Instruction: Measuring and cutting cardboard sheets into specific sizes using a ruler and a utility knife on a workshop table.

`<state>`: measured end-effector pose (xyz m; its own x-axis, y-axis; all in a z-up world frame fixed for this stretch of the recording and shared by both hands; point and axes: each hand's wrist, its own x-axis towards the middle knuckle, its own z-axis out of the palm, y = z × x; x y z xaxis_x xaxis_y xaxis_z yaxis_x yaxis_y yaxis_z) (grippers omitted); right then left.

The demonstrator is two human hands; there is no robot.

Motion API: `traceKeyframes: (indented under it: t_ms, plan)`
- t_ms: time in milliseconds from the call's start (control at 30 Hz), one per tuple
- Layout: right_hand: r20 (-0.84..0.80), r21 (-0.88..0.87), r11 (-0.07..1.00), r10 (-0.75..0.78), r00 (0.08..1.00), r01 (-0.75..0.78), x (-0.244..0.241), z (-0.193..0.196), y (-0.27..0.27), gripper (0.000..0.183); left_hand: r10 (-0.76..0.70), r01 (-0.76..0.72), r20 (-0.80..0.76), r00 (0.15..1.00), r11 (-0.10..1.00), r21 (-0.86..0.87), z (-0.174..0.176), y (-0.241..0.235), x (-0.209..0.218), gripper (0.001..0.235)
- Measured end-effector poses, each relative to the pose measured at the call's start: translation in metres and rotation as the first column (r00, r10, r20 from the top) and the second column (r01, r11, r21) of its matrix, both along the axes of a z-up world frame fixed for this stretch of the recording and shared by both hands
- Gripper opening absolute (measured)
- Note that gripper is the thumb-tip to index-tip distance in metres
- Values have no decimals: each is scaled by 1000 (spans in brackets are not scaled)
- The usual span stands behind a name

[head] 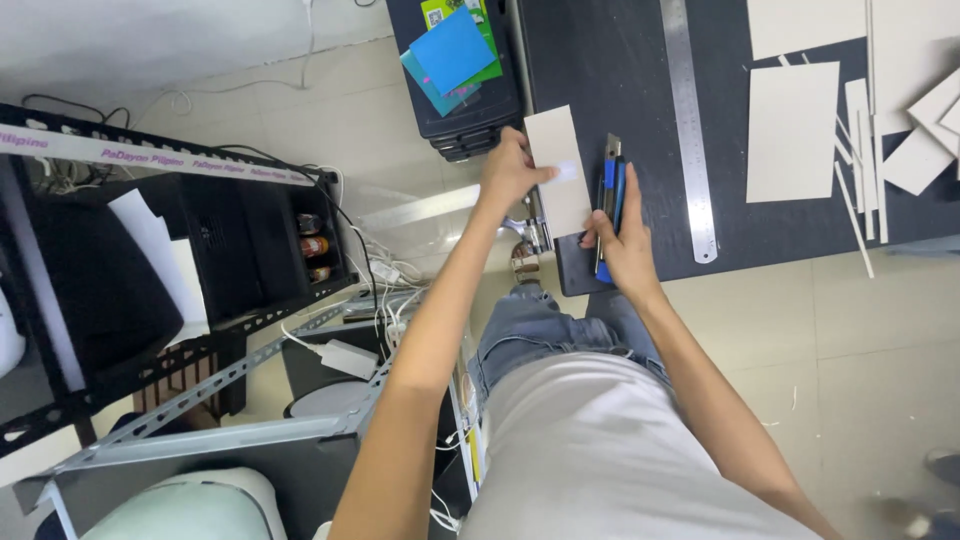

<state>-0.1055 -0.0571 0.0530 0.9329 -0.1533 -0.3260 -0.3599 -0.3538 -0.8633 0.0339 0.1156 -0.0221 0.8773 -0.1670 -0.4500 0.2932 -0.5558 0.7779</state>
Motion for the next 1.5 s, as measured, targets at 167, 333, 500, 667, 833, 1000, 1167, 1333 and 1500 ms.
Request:
traceKeyframes:
  t_ms: [167, 333, 500, 667, 833, 1000, 1167, 1333, 1500]
  plan:
    - [33, -13, 1000, -5, 999, 5, -6, -9, 4, 58, 18, -18, -15, 1000, 1000, 1, 5, -3, -33, 71]
    - [-9, -89, 993, 74, 997, -75, -7, 14, 2, 62, 52, -52, -7, 999, 998, -41, 3, -5, -41, 71]
    - [-206, -480, 832, 200, 958, -277, -27, 2, -14, 58, 76, -75, 3, 997, 994, -74, -3, -5, -39, 69]
    - [-295, -617, 691, 239, 925, -375, -24, 31, 0, 55, 83, -82, 8, 997, 995, -55, 1, -7, -41, 70]
    - [-337, -626, 643, 287, 897, -441, -18, 58, 12, 56, 90, -89, 46, 995, 995, -40, 10, -10, -44, 68]
    - [-459, -551, 643, 300, 836, -532, -27, 67, 9, 58, 102, -100, 45, 994, 994, -44, 15, -10, -46, 67]
    - [-360, -382, 879, 142, 922, -285, -8, 52, -108, 54, 3, -3, 43, 999, 1000, -12, -4, -4, -37, 64]
    - [208, -659, 664, -291, 934, 354, 15, -51, -248, 54, -60, 60, 24, 998, 998, 20, 30, -34, -14, 66]
    - [143, -722, 587, -393, 908, 367, 32, -41, -239, 79, -159, 163, 81, 984, 985, -49, 27, -134, 15, 72]
